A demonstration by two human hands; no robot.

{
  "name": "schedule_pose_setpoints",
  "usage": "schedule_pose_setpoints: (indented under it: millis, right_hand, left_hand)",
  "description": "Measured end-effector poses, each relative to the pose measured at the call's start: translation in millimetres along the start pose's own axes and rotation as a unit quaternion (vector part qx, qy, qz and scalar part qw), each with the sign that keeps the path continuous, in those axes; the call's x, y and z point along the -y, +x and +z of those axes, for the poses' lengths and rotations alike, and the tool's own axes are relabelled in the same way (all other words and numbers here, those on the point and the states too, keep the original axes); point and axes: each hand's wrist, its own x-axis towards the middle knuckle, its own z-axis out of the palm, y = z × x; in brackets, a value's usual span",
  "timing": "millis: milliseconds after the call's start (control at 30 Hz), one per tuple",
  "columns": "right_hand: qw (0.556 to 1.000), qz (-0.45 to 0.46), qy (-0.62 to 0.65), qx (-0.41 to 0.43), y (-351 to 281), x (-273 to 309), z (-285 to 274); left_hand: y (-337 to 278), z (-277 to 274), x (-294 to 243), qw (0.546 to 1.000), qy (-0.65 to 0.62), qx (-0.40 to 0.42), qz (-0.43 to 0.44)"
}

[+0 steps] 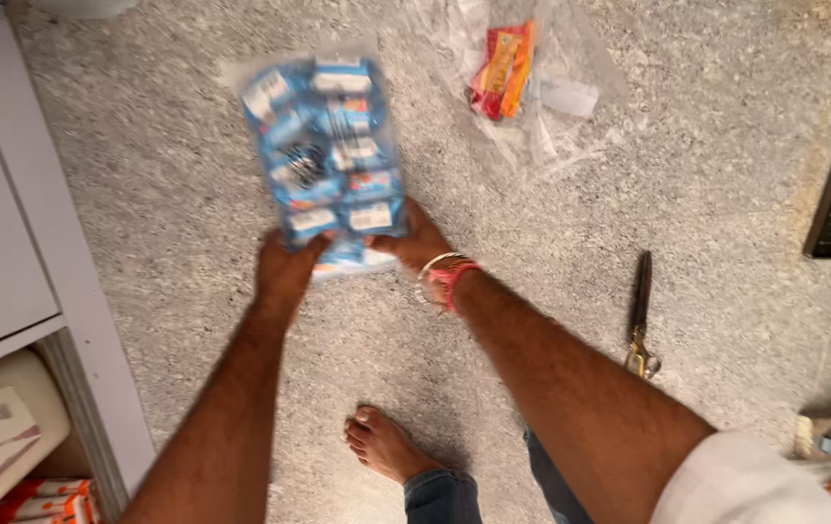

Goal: The person organizes snack packets and small boxes on a glass display counter in a small shop. They pick up items from the floor, arrange them in boxes, and place them on the shelves, then discard a plastic bag into a red bucket.

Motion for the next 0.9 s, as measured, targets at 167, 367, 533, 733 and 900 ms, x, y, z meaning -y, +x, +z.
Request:
schedule_pose_setpoints:
  millis: [167, 367, 533, 733, 900]
  right_hand:
    - [0.972, 0.14, -0.157, -0.103, -18, 37, -33]
    - [0.993, 0.037, -0.066, -0.088, -59, 108, -30]
    - [0.994, -0.057, -0.084, -0.046, -130, 208, -17]
    - [0.988, -0.143, -0.061, -0.019, -255, 342, 3]
    - [0.981, -0.182, -0.063, -0.012, -373, 447, 20]
  left_hand:
    - [-29, 11, -24, 0.989, -0.104, 0.078, -0.064]
    - [-99, 9, -95, 0.956, -0.281, 0.085, -0.02]
    - [-184, -20, -182, 0.925, -0.365, 0.101, -0.006]
    - [-307, -64, -297, 0.901, -0.413, 0.123, 0.051]
    - [-420, -110, -386, 0.892, -0.417, 0.164, 0.061]
